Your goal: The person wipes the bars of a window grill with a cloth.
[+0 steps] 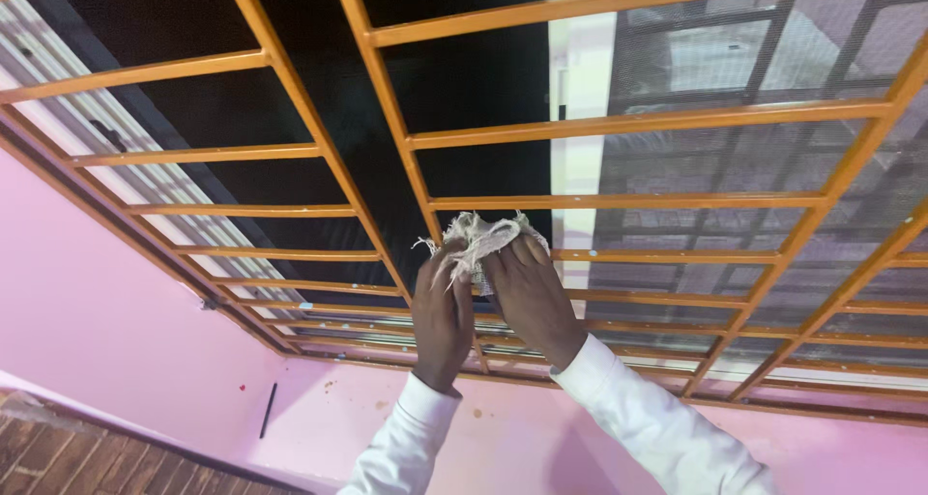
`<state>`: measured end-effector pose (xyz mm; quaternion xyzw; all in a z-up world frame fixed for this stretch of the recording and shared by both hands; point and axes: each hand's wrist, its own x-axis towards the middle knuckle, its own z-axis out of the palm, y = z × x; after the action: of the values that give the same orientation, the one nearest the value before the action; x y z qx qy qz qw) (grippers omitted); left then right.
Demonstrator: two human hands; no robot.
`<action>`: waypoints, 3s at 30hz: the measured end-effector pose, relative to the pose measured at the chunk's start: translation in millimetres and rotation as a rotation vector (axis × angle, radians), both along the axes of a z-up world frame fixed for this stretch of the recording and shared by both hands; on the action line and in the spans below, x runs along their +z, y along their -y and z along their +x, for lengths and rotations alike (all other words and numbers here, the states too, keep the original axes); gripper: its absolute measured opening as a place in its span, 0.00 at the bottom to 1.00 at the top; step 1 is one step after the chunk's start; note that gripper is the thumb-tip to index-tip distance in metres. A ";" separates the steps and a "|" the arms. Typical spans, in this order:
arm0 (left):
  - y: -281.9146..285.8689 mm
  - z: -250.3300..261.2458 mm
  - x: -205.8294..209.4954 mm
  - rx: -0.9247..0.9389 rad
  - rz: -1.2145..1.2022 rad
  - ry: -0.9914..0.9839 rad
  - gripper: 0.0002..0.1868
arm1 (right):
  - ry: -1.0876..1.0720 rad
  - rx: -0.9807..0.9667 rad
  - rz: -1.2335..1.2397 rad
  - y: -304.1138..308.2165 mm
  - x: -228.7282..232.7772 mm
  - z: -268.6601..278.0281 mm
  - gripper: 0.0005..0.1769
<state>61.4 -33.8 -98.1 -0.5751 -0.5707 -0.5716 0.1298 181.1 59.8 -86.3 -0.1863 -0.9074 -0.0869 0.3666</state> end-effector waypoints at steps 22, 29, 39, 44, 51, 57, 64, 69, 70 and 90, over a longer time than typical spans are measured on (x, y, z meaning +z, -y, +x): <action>-96.1 203.5 15.6 -0.074 -0.162 -0.379 0.25 | -0.029 -0.264 0.031 -66.4 -12.1 224.6 0.32; -87.3 178.1 16.8 -0.088 -0.190 -0.435 0.24 | -0.127 -0.397 0.020 -56.6 -24.8 198.1 0.28; -56.3 83.2 9.0 -0.065 -0.173 -0.400 0.23 | -0.140 -0.371 0.035 -22.8 -26.0 97.9 0.30; -33.5 27.1 12.0 -0.010 -0.126 -0.387 0.22 | -0.185 -0.266 -0.006 -1.3 -25.2 36.0 0.38; -5.0 -21.2 8.5 -0.113 0.017 -0.208 0.18 | -0.306 -0.103 -0.064 18.2 -35.4 -21.1 0.37; 19.0 -29.1 -13.7 -0.114 0.021 -0.159 0.18 | -0.308 -0.094 -0.049 30.9 -71.3 -35.1 0.34; 12.7 -24.5 -60.8 -0.058 -0.111 -0.193 0.21 | -0.104 -0.018 -0.189 10.9 -109.7 -27.4 0.34; -2.0 -8.8 -88.5 0.032 -0.130 -0.189 0.18 | 0.007 -0.089 -0.154 4.0 -102.3 -14.8 0.32; -4.2 -4.5 -90.2 0.039 -0.218 -0.185 0.16 | 0.007 -0.090 -0.143 3.5 -99.7 -9.6 0.31; -72.2 182.3 -54.1 -0.042 -0.236 -0.197 0.23 | -0.094 -0.133 -0.177 -55.8 -104.0 175.1 0.30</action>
<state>243.7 38.3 -152.2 -0.6514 -0.6062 -0.4441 0.1047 356.3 115.6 -190.3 -0.2814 -0.8790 -0.0218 0.3843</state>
